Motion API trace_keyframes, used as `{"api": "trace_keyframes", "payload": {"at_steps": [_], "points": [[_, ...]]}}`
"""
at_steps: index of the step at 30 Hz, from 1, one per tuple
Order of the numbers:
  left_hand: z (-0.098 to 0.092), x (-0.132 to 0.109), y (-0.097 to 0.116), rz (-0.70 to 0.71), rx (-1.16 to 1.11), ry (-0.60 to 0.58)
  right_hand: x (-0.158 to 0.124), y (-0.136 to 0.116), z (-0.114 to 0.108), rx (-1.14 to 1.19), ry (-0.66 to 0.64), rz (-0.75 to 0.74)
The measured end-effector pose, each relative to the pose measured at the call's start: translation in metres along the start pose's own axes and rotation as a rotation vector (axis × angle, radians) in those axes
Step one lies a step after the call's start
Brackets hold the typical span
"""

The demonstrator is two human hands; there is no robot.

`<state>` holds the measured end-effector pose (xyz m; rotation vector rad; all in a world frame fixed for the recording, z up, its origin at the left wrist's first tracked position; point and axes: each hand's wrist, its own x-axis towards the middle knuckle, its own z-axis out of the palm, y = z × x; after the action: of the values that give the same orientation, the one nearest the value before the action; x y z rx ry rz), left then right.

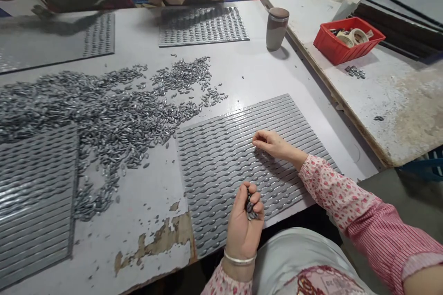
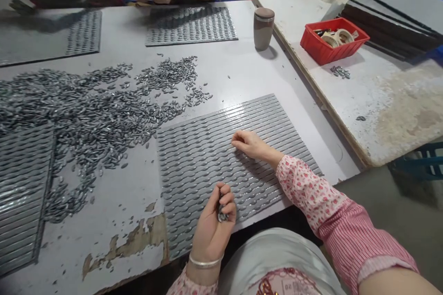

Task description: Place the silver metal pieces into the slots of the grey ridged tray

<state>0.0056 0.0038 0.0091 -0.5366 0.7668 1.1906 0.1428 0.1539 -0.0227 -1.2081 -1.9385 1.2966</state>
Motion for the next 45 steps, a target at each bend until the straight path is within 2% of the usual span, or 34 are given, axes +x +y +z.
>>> {"api": "trace_keyframes", "payload": {"at_steps": [2, 6, 14, 20, 24, 26, 30, 32, 35, 37, 39, 43, 45], "points": [[-0.001, 0.001, -0.001, 0.046, 0.049, 0.015, 0.003, 0.003, -0.003, -0.151, -0.022, -0.054], [-0.004, 0.002, -0.003, 0.073, 0.130, 0.043, 0.005, 0.006, -0.004, -0.241, -0.030, -0.106], [-0.001, 0.002, -0.004, 0.043, 0.124, 0.076, 0.006, 0.011, 0.003, -0.557, 0.028, -0.217], [-0.005, 0.005, -0.006, 0.101, 0.171, 0.068, 0.003, 0.015, 0.015, -0.641, 0.167, -0.117], [-0.005, 0.004, -0.006, 0.151, 0.208, 0.084, -0.001, 0.014, 0.017, -0.592, 0.216, -0.104], [-0.004, 0.001, -0.006, 0.139, 0.189, 0.101, -0.007, 0.009, 0.015, -0.481, 0.155, -0.163], [-0.002, -0.005, -0.009, -0.021, 0.064, 0.066, -0.022, -0.006, 0.014, -0.312, -0.093, -0.304], [-0.002, -0.006, -0.012, -0.064, 0.054, 0.089, -0.027, -0.013, 0.017, -0.361, -0.162, -0.352], [-0.004, -0.008, -0.016, -0.040, 0.088, 0.143, -0.026, -0.015, 0.025, -0.485, -0.179, -0.383], [-0.007, -0.010, -0.016, -0.043, 0.098, 0.115, -0.021, -0.012, 0.026, -0.500, -0.142, -0.367], [-0.011, -0.013, -0.014, -0.078, 0.081, 0.063, -0.016, -0.005, 0.021, -0.433, -0.045, -0.326], [-0.016, -0.016, -0.011, -0.141, 0.032, 0.015, -0.010, 0.008, -0.006, -0.321, 0.204, -0.211], [-0.016, -0.015, -0.012, -0.132, 0.035, 0.009, -0.011, 0.012, -0.019, -0.340, 0.216, -0.165]]}}
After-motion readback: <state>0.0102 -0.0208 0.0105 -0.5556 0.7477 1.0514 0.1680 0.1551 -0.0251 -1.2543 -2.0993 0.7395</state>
